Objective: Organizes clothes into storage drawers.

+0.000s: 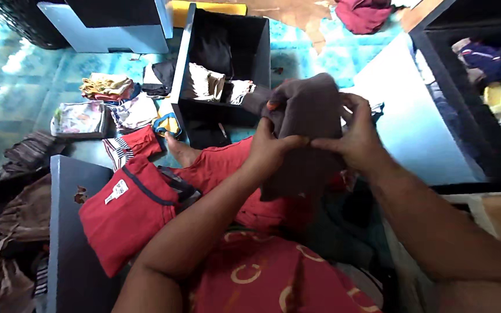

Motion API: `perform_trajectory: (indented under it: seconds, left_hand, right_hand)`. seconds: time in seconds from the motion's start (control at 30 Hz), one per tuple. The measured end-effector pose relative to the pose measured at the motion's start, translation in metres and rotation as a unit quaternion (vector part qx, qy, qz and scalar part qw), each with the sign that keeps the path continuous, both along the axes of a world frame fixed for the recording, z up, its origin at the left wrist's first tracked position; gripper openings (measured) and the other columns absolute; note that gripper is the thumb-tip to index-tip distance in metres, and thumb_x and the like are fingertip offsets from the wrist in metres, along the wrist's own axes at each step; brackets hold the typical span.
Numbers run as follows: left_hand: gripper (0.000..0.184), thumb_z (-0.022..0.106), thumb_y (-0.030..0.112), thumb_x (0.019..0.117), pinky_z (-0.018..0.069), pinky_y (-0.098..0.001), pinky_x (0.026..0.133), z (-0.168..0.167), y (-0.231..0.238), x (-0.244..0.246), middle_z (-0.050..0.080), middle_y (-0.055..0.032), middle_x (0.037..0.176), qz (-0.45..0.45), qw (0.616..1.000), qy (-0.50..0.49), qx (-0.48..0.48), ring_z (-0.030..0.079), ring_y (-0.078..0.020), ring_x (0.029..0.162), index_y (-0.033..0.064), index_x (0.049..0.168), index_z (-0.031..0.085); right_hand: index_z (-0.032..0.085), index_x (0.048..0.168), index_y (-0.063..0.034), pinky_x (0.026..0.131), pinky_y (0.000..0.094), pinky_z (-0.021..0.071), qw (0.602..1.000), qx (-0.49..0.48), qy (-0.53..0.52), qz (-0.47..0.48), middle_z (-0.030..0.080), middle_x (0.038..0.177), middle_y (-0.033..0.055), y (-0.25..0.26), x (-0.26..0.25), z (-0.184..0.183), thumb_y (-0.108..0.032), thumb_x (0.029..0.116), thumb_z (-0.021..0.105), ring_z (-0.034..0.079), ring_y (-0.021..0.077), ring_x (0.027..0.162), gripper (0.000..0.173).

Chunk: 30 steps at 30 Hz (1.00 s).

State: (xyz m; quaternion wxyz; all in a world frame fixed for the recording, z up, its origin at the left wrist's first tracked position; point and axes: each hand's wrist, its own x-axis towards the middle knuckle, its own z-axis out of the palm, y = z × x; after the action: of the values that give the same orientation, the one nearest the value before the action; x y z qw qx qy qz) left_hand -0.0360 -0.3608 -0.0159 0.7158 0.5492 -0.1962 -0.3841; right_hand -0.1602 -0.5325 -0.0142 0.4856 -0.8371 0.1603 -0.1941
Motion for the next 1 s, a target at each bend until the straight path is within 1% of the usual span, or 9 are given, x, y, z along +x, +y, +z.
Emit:
perform_trajectory:
  seconds: [0.1, 0.2, 0.27, 0.37, 0.5, 0.63, 0.73, 0.83, 1.0]
  left_hand:
    - [0.084, 0.078, -0.005, 0.0748, 0.0573, -0.0357, 0.096, 0.031, -0.002, 0.028, 0.061, -0.0149, 0.127, -0.099, 0.986, -0.118, -0.065, 0.065, -0.0162, 0.11, 0.0014, 0.147, 0.036]
    - [0.076, 0.069, -0.004, 0.0806, 0.059, -0.0305, 0.087, 0.06, -0.013, 0.053, 0.063, -0.0106, 0.123, -0.2, 0.971, -0.118, -0.058, 0.067, -0.0108, 0.102, 0.0048, 0.147, 0.033]
    - [0.064, 0.063, -0.004, 0.0865, 0.0592, -0.0303, 0.082, 0.068, -0.024, 0.068, 0.065, -0.0099, 0.116, -0.191, 0.976, -0.1, -0.029, 0.068, -0.011, 0.096, 0.0054, 0.145, 0.038]
    - [0.056, 0.064, 0.0, 0.092, 0.0581, -0.0341, 0.086, 0.054, -0.039, 0.095, 0.066, -0.011, 0.116, -0.171, 0.978, -0.109, 0.05, 0.067, -0.0138, 0.099, 0.0061, 0.143, 0.042]
    - [0.058, 0.063, 0.032, 0.1018, 0.0554, -0.0435, 0.096, 0.028, -0.048, 0.156, 0.064, -0.0166, 0.129, -0.19, 0.941, -0.202, 0.193, 0.066, -0.0226, 0.111, 0.0063, 0.149, 0.041]
    - [0.071, 0.074, 0.046, 0.0912, 0.035, -0.0737, 0.107, -0.02, -0.05, 0.265, 0.051, -0.0315, 0.142, -0.03, 0.795, -0.45, 0.405, 0.048, -0.0504, 0.133, 0.0008, 0.143, 0.054]
    - [0.089, 0.079, 0.042, 0.0861, 0.0211, -0.0831, 0.108, -0.052, -0.046, 0.331, 0.039, -0.0397, 0.149, 0.059, 0.724, -0.427, 0.539, 0.033, -0.0601, 0.141, -0.0054, 0.151, 0.04]
    - [0.088, 0.065, 0.026, 0.0938, 0.0477, -0.0711, 0.095, -0.079, -0.049, 0.366, 0.045, -0.0372, 0.144, 0.044, 0.694, -0.349, 0.629, 0.058, -0.0539, 0.12, -0.0008, 0.161, 0.016]
    - [0.061, 0.054, 0.01, 0.0991, 0.0529, -0.0672, 0.087, -0.08, -0.045, 0.378, 0.061, -0.0325, 0.125, 0.012, 0.703, -0.315, 0.637, 0.066, -0.0504, 0.108, 0.0009, 0.153, 0.026]
  right_hand:
    - [0.063, 0.123, -0.0369, 0.081, 0.0175, 0.0602, 0.95, 0.257, -0.063, 0.169, 0.073, 0.108, -0.0192, -0.023, 0.005, 0.012, -0.031, 0.0788, 0.086, 0.069, -0.0049, 0.095, 0.051]
    - [0.068, 0.113, -0.044, 0.086, 0.0074, 0.0525, 0.951, 0.161, -0.071, 0.253, 0.069, 0.105, -0.0316, -0.022, 0.018, 0.027, -0.052, 0.0841, 0.077, 0.061, -0.0168, 0.098, 0.032]
    - [0.072, 0.106, -0.0359, 0.083, 0.0119, 0.0562, 0.952, 0.239, -0.077, 0.176, 0.073, 0.099, -0.0227, -0.013, 0.035, 0.031, -0.028, 0.0815, 0.081, 0.066, -0.0102, 0.092, 0.027]
    - [0.069, 0.096, -0.0236, 0.07, 0.0188, 0.0608, 0.94, 0.334, -0.054, 0.05, 0.075, 0.087, -0.0116, -0.012, 0.069, 0.022, 0.005, 0.0725, 0.062, 0.069, -0.0029, 0.077, 0.038]
    - [0.065, 0.099, -0.0132, 0.068, 0.0246, 0.0616, 0.946, 0.324, 0.005, -0.014, 0.073, 0.083, -0.0045, -0.048, 0.12, 0.007, 0.006, 0.0771, 0.061, 0.07, 0.0033, 0.073, 0.029]
    - [0.06, 0.118, -0.0053, 0.079, 0.0324, 0.062, 0.975, 0.188, 0.022, -0.114, 0.07, 0.098, 0.0013, -0.114, 0.205, 0.007, -0.003, 0.0774, 0.076, 0.07, 0.0077, 0.087, 0.043]
    - [0.061, 0.124, 0.0004, 0.086, 0.0431, 0.0599, 0.976, 0.123, 0.073, -0.161, 0.069, 0.111, 0.0122, -0.158, 0.291, 0.004, -0.005, 0.0734, 0.082, 0.069, 0.0187, 0.098, 0.055]
    - [0.06, 0.128, 0.0043, 0.094, 0.0514, 0.0538, 0.965, 0.099, 0.176, -0.168, 0.066, 0.122, 0.0197, -0.189, 0.38, -0.013, -0.005, 0.0768, 0.081, 0.065, 0.0289, 0.109, 0.056]
    - [0.053, 0.138, 0.0073, 0.103, 0.0574, 0.0453, 0.933, 0.102, 0.331, -0.101, 0.057, 0.136, 0.0269, -0.218, 0.485, -0.12, -0.003, 0.0852, 0.075, 0.056, 0.0374, 0.123, 0.057]
